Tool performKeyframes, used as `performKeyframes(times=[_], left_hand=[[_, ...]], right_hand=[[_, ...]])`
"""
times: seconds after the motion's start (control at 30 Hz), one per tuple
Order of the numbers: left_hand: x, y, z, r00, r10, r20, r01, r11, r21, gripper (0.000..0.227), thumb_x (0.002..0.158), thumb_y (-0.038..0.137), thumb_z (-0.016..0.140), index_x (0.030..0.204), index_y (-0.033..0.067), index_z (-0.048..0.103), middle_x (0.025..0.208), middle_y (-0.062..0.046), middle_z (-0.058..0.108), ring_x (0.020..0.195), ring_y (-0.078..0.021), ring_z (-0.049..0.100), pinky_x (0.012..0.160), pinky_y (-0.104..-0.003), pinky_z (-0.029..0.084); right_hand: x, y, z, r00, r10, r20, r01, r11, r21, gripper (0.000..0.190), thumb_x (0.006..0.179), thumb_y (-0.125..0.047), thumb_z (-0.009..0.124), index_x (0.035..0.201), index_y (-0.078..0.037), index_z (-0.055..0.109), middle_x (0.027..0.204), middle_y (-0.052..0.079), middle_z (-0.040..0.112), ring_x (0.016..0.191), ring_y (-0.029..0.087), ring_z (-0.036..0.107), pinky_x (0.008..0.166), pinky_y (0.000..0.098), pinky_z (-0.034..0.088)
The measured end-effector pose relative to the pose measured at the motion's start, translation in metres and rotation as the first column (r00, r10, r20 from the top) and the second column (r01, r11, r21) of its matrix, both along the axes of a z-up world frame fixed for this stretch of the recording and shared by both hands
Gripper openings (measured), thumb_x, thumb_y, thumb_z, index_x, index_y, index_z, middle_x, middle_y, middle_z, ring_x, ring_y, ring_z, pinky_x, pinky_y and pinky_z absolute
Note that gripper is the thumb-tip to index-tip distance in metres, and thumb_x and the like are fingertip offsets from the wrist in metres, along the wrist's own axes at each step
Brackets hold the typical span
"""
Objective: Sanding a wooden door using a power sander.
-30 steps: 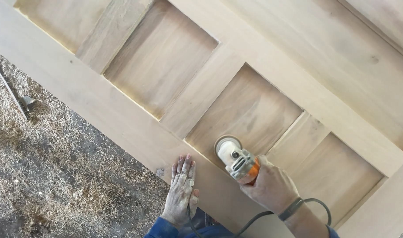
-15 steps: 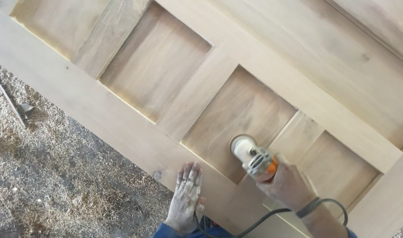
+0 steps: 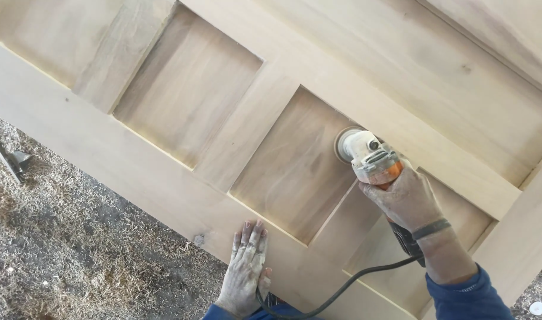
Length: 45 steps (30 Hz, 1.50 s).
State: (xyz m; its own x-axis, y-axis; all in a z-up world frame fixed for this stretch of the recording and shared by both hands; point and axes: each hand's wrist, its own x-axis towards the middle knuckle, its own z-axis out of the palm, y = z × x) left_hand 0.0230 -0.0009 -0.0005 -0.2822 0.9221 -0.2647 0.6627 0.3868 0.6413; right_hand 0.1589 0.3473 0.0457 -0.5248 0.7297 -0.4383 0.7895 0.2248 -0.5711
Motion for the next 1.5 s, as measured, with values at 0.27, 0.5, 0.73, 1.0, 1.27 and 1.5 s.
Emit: performKeyframes(times=[0.27,0.5,0.73,1.0,1.27,1.5], left_hand=[[-0.002,0.002,0.003,1.000,-0.013,-0.003,0.013,1.000,0.004,0.090,0.081,0.023,0.051,0.158,-0.0086,0.017,0.169,-0.026,0.013,0.157,-0.0438,0.005,0.126,-0.056,0.003],[-0.003,0.001,0.007,1.000,-0.008,-0.006,0.008,1.000,0.024,0.089,0.080,0.021,0.050,0.158,-0.0087,0.017,0.169,-0.025,0.013,0.158,-0.0423,0.005,0.127,-0.055,0.004],[-0.004,-0.002,0.010,1.000,0.000,0.007,-0.001,0.999,0.043,0.087,0.082,0.020,0.048,0.158,-0.0094,0.018,0.170,-0.025,0.012,0.158,-0.0420,0.004,0.127,-0.055,0.003],[-0.004,-0.003,0.011,1.000,0.009,0.014,-0.010,0.999,0.035,0.088,0.080,0.021,0.049,0.158,-0.0080,0.020,0.170,-0.024,0.012,0.158,-0.0420,0.004,0.126,-0.054,0.002],[-0.004,-0.004,0.005,1.000,0.011,0.003,-0.011,0.997,0.082,0.084,0.085,0.023,0.047,0.159,-0.0075,0.020,0.171,-0.024,0.012,0.159,-0.0418,0.004,0.128,-0.055,0.002],[0.000,-0.004,-0.002,0.999,0.001,-0.034,0.001,0.998,0.067,0.086,0.083,0.023,0.047,0.159,-0.0062,0.018,0.170,-0.023,0.012,0.158,-0.0423,0.003,0.127,-0.056,0.001]], right_hand=[[0.013,-0.019,-0.005,0.996,0.022,0.081,-0.014,0.995,-0.100,0.060,0.073,-0.036,0.085,0.116,-0.002,0.062,0.100,0.017,0.077,0.091,0.029,0.078,0.081,0.0393,0.063],[0.007,-0.058,0.010,0.940,0.183,0.289,-0.110,0.962,-0.250,0.059,0.074,-0.038,0.085,0.111,-0.004,0.054,0.086,0.018,0.076,0.076,0.030,0.079,0.072,0.0381,0.067],[0.004,-0.091,0.023,0.902,0.320,0.290,-0.253,0.936,-0.247,0.047,0.073,-0.035,0.081,0.098,-0.004,0.057,0.082,0.019,0.073,0.078,0.033,0.077,0.075,0.0427,0.063],[-0.010,-0.098,0.027,0.885,0.421,0.196,-0.355,0.885,-0.300,0.049,0.071,-0.032,0.080,0.104,-0.006,0.055,0.083,0.019,0.073,0.081,0.036,0.075,0.078,0.0447,0.061],[-0.034,-0.054,0.010,0.913,0.354,0.200,-0.302,0.920,-0.250,0.047,0.079,-0.038,0.076,0.104,-0.005,0.054,0.084,0.017,0.072,0.076,0.031,0.077,0.072,0.0405,0.065],[-0.030,-0.002,0.013,0.976,0.144,0.164,-0.122,0.983,-0.136,0.060,0.076,-0.039,0.083,0.116,-0.003,0.059,0.096,0.017,0.076,0.085,0.028,0.078,0.081,0.0370,0.064]])
